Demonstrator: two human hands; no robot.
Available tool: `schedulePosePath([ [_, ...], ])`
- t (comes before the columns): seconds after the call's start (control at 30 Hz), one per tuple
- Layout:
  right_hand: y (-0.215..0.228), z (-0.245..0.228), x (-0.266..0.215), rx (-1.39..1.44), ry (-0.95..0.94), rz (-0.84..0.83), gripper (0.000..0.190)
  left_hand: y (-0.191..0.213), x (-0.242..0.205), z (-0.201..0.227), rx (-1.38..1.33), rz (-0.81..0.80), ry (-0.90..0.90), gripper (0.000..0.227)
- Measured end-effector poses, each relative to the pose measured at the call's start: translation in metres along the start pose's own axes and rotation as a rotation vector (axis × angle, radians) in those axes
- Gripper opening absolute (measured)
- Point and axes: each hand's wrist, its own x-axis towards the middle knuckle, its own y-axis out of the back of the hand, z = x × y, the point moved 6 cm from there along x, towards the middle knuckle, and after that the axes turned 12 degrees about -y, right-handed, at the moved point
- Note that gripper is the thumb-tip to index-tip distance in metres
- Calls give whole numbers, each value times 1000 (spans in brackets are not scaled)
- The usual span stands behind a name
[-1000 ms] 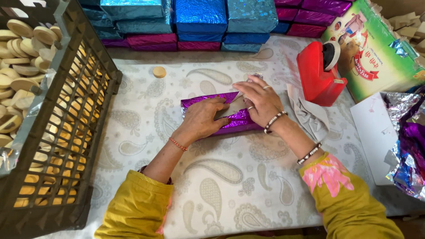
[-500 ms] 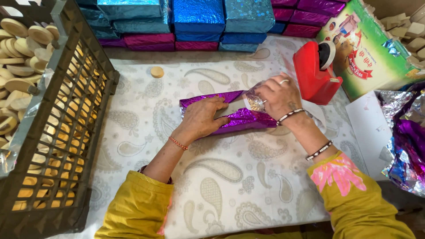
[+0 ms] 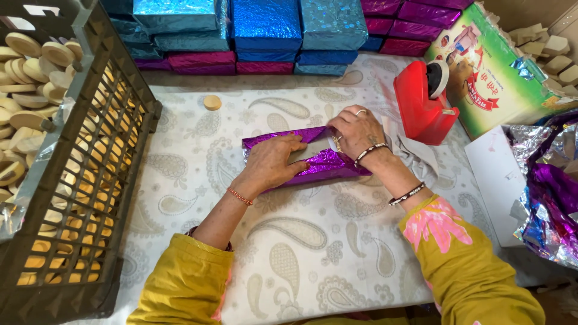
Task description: The worker is wrapping small product boxes with purple foil paper.
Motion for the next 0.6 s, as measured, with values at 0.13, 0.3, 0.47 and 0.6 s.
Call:
schedulePosePath([
  [0.13, 22, 5, -9, 9, 31, 126, 20, -2, 1, -3, -2, 25, -13, 53],
  [0.3, 23, 21, -30, 17, 7, 118, 15, -4, 1, -5, 5, 45, -51, 51],
  [0.47, 43, 15, -33, 33, -46, 187, 12, -1, 2, -2, -3, 29, -22, 52],
  [0.6, 53, -16, -27, 166, 88, 157, 46, 2, 2, -1, 6, 18, -2, 51],
])
